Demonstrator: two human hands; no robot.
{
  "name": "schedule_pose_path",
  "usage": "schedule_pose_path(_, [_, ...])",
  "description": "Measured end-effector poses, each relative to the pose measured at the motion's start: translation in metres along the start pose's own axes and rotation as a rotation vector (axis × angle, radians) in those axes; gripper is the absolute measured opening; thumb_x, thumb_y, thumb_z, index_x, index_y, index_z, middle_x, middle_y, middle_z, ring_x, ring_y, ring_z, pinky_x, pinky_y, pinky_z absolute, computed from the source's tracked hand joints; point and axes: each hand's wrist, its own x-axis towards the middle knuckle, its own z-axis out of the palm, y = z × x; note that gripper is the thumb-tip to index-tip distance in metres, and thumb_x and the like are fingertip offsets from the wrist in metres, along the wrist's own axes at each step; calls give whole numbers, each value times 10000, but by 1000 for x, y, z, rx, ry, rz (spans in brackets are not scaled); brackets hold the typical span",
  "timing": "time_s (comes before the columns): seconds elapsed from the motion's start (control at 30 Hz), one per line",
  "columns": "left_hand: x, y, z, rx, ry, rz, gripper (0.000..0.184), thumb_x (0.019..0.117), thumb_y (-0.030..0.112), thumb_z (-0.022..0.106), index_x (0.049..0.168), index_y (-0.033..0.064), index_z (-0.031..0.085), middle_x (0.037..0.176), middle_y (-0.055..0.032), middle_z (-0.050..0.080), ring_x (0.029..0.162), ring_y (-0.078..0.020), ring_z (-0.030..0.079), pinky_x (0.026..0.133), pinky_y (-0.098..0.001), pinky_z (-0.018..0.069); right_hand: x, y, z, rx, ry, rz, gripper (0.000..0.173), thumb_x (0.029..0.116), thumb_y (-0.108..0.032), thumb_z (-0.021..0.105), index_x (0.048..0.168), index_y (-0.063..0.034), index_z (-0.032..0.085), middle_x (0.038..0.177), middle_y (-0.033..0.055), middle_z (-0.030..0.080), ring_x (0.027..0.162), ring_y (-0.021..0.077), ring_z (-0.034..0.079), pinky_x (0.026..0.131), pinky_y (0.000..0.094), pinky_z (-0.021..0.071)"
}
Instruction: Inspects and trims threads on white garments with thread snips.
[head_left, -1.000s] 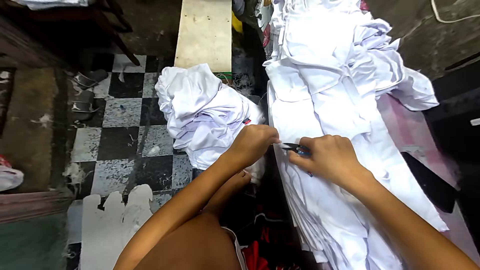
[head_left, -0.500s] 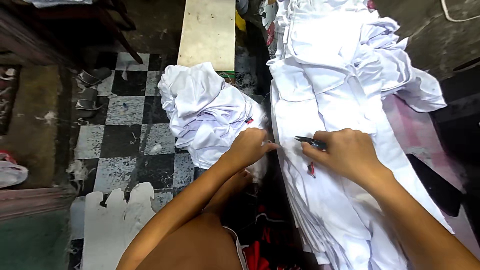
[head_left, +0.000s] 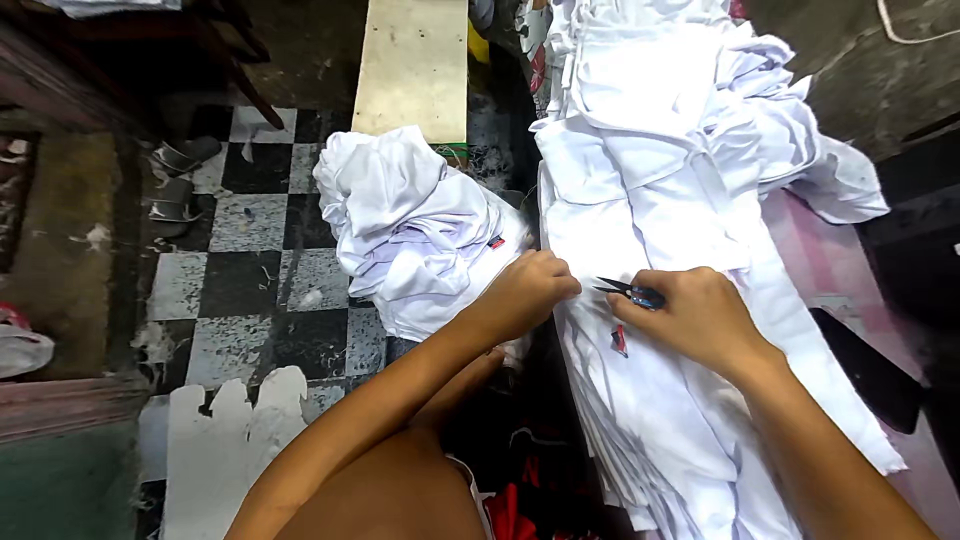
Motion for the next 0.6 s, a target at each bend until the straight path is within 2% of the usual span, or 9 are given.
schedule_pose_path(0.13, [5,3,-6,94,-33,76,129,903,-11,649,906,42,767,820,-91,714,862,-264,688,780,-402,515,3,-8,2,-30,-101,3,534,899,-532,587,606,-89,534,509,52,447,531,268,543,497,447,345])
schedule_pose_path(0.27, [4,4,-3,94,-18,71,107,891,-24,654,887,19,751,810,-102,719,842,-266,702,771,-400,534,6,-18,0,-64,-222,50,537,937,-508,626,631,-71,566,543,84,496,592,301,586,534,475,374])
schedule_pose_path(0.6, [-1,9,-1,41,39,-23,109,901,-6,638,892,0,747,695,-96,685,636,-235,682,589,-395,532,11,-25,-2,-92,-270,115,522,956,-481,653,649,-64,588,569,102,521,624,316,597,554,488,382])
